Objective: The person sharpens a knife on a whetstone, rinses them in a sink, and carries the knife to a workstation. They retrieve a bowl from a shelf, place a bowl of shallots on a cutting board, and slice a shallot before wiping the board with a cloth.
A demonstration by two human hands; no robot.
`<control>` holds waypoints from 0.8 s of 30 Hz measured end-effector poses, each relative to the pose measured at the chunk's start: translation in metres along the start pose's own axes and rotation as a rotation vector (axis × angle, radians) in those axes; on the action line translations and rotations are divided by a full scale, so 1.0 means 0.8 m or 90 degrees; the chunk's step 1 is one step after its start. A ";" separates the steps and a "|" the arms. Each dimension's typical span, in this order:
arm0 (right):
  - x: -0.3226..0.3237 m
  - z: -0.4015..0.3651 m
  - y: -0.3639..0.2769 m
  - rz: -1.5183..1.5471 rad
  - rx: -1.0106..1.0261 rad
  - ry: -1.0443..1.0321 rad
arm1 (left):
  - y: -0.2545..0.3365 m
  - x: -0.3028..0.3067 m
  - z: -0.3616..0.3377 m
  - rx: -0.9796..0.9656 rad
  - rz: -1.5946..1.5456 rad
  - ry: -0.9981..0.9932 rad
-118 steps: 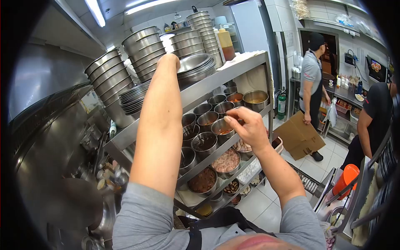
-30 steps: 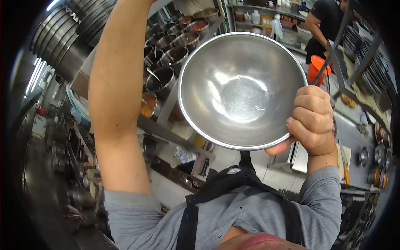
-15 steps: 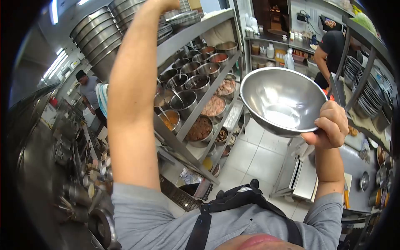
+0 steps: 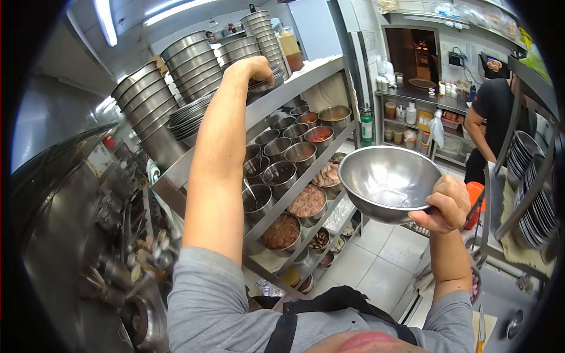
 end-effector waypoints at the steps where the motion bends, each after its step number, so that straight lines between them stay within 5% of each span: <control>1: -0.007 -0.009 0.011 0.010 -0.016 0.009 | -0.001 0.001 0.005 0.010 0.005 0.001; 6: -0.044 -0.037 0.039 0.056 -0.058 0.036 | 0.010 0.008 0.011 0.023 -0.066 -0.093; 24: -0.141 -0.076 0.085 0.160 -0.087 0.054 | 0.041 0.002 0.017 -0.022 0.054 -0.070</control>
Point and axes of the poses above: each hand's wrist, its own z-axis towards the middle knuckle, its own x-axis out of the back of the hand, y = z × x, the point moved 3 cm from there along z, towards the middle knuckle, and after that the axes turned 15 degrees about -z, right-handed, at the moved point
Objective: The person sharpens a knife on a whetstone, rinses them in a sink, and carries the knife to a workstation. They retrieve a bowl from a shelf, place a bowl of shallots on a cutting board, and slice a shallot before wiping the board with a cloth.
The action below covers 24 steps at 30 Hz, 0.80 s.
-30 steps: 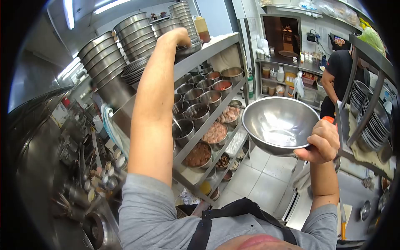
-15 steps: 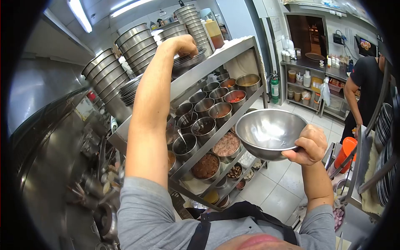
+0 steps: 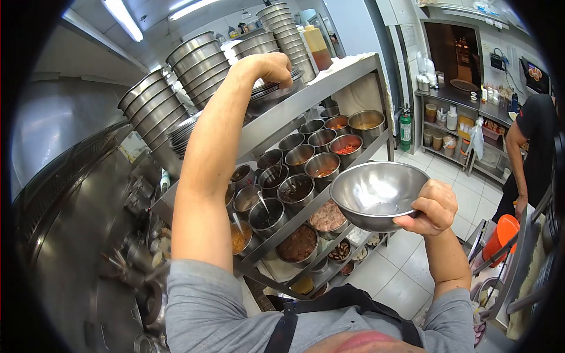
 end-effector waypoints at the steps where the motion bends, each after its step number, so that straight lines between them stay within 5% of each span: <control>1: -0.004 -0.002 0.003 0.004 -0.001 0.002 | 0.002 0.002 -0.002 -0.001 0.024 0.014; 9: -0.028 -0.001 0.018 0.017 -0.005 -0.007 | -0.033 0.029 0.018 -0.082 0.100 0.265; 11: -0.034 0.011 0.022 0.018 0.002 0.005 | -0.044 0.036 0.010 0.025 -0.090 0.324; 16: -0.060 0.052 0.037 0.023 0.023 0.063 | -0.059 0.051 0.022 0.120 0.012 0.345; 24: -0.127 0.161 0.061 -0.118 0.180 0.088 | -0.091 0.097 0.026 0.109 -0.044 0.568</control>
Point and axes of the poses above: each hand's wrist, its own z-axis towards the middle knuckle, its own x-axis out of the back of the hand, y = z × x, the point moved 3 cm from there along z, towards the middle knuckle, and after that the axes turned 15 degrees about -z, right-handed, at the moved point
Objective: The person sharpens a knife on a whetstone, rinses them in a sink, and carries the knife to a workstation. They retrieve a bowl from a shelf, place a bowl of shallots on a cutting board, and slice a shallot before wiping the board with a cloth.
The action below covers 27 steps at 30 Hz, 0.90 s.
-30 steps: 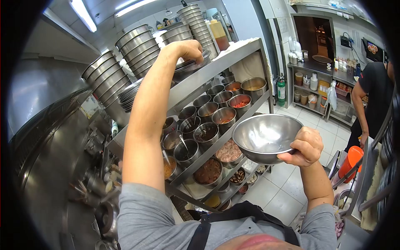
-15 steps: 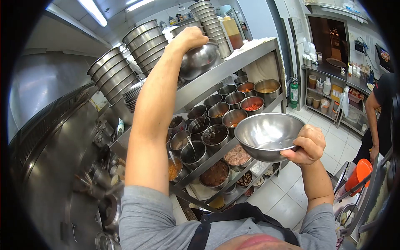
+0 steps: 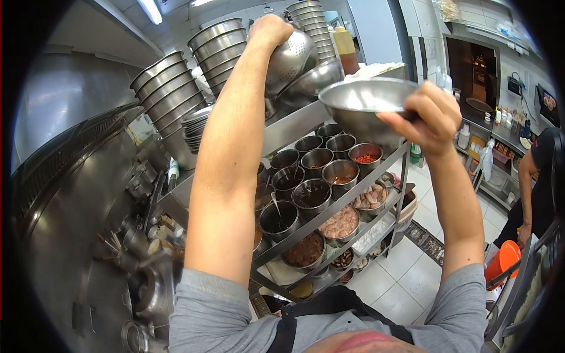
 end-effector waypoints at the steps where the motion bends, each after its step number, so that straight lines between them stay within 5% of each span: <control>1: -0.011 0.010 0.003 -0.022 0.020 -0.003 | -0.010 -0.003 0.013 0.003 -0.003 0.004; 3: -0.029 0.027 0.012 -0.051 0.040 -0.009 | -0.030 0.003 0.045 -0.021 -0.002 0.114; 8: -0.094 0.060 0.022 -0.128 0.057 0.007 | -0.034 0.080 0.071 -0.076 0.108 0.134; 11: -0.170 0.059 0.009 -0.099 0.108 0.008 | -0.027 0.122 0.063 -0.110 0.021 0.281; 13: -0.217 0.041 0.000 -0.097 0.095 -0.045 | -0.027 0.121 0.068 -0.171 0.213 0.223; 16: -0.248 0.002 -0.019 -0.042 0.020 -0.115 | -0.023 0.124 0.042 -0.059 -0.132 0.374; 19: -0.242 -0.006 -0.016 -0.042 -0.033 -0.108 | -0.023 0.118 0.027 -0.058 -0.148 0.253; 23: -0.229 0.015 0.004 -0.134 0.045 -0.028 | -0.015 0.125 0.013 -0.056 -0.153 0.266; 27: -0.228 -0.001 0.069 -0.242 0.017 -0.101 | -0.025 0.136 0.015 -0.072 -0.142 0.326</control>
Point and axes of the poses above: each hand's wrist, its own z-axis towards the middle knuckle, its own x-axis out of the back of the hand, y = z × x, the point moved 3 cm from there along z, towards the middle knuckle, and after that the axes turned 15 degrees about -z, right-handed, at the moved point
